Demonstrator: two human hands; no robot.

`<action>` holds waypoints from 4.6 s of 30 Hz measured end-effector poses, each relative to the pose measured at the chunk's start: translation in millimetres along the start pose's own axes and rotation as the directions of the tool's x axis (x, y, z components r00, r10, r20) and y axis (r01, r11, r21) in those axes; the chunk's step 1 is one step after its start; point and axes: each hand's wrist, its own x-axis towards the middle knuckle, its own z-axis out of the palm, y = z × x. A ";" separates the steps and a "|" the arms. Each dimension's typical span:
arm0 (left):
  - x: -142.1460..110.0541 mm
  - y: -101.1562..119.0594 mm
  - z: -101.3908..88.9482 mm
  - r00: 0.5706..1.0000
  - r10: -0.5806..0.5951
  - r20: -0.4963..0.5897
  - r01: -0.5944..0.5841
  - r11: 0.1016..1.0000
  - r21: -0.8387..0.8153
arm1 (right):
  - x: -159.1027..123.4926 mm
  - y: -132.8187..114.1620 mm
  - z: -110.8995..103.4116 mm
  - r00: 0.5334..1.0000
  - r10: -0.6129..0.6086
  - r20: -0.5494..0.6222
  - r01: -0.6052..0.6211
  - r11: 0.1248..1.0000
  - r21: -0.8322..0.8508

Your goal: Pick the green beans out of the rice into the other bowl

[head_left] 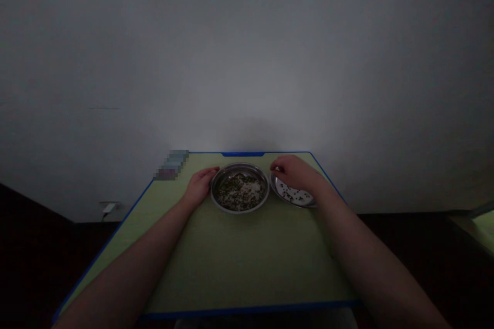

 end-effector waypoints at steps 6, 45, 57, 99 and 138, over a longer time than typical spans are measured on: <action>-1.9 2.6 0.2 1.000 0.014 -0.004 -0.014 1.000 0.028 | 44.9 -34.7 13.0 0.983 -0.112 0.143 0.140 0.969 -0.202; 1.0 0.5 3.1 0.998 0.031 0.046 -0.029 0.998 -0.049 | 95.3 -102.1 54.5 0.896 -0.290 0.335 0.375 0.899 -0.227; 4.2 -6.2 0.8 0.999 0.025 0.046 -0.023 0.998 -0.054 | 91.8 -85.1 48.6 0.925 -0.237 0.297 0.281 0.953 -0.116; -1.7 2.7 -0.6 1.000 -0.001 -0.011 0.002 1.000 0.030 | -42.1 43.4 11.3 0.983 0.170 0.074 -0.176 0.981 0.084; -1.0 2.9 1.1 1.000 0.006 0.002 -0.006 1.000 -0.014 | 96.8 -93.6 64.6 0.962 -0.042 0.269 0.089 0.982 -0.166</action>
